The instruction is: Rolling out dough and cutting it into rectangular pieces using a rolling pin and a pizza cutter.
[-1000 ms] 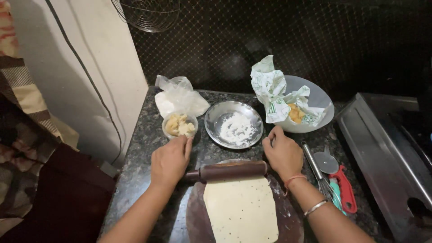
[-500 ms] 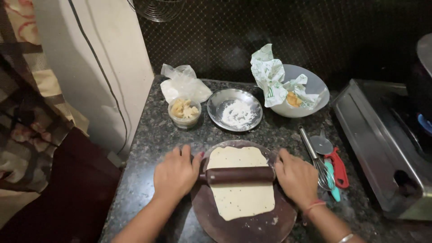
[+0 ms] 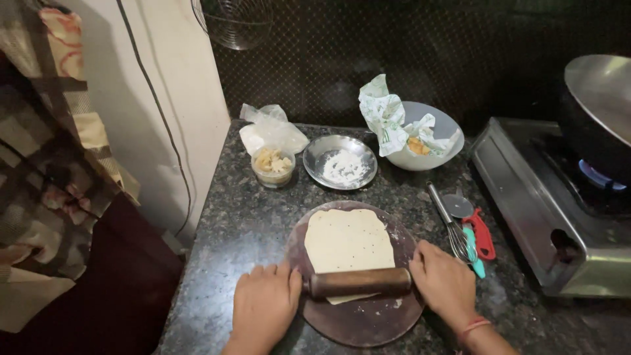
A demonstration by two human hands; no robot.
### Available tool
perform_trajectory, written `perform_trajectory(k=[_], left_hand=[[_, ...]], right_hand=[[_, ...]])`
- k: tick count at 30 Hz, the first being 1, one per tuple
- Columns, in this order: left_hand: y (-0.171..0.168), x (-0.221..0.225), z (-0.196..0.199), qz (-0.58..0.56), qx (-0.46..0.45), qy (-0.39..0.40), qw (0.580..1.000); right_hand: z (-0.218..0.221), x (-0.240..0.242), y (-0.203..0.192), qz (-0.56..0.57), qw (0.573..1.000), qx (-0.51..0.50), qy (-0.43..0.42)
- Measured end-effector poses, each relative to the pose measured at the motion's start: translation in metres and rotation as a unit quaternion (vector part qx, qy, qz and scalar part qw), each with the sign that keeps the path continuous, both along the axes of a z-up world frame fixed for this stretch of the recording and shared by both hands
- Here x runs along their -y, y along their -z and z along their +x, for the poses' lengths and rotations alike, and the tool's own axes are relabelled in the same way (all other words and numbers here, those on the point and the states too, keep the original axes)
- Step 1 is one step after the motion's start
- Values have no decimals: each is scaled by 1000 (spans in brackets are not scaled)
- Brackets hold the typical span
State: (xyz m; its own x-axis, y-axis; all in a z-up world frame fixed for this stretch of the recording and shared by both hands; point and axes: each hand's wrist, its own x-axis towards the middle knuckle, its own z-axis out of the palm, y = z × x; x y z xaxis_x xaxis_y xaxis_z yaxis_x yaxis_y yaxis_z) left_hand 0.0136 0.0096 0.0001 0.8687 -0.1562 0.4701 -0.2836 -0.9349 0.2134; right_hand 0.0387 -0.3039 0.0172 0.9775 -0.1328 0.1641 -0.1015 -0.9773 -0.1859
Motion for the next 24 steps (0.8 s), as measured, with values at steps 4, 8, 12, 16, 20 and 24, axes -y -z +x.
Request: perform_trajectory(k=[4,8,12,16,20,24], left_hand=[[9,-2,-6,-7,-104,-8,995],[-4,6,-6,-17,-47,-26,998],[-16,11,-14,-32,-61,-13,998],[0,6,-17,-29,-54,-5,998],[4,1,-19,-39,-118,-13,992],[0,4,-20,-65,-112,19,991]], right_hand=[[31,0,-7,127,983,-124,38],[89,-7,19,170,973,39,-154],[127,-42,5,149,953,85,-249],[129,-58,-15,154,974,-98,-132],[104,-66,-41,36,962,-74,-259],[82,-73,-85,128,922,-106,-349]])
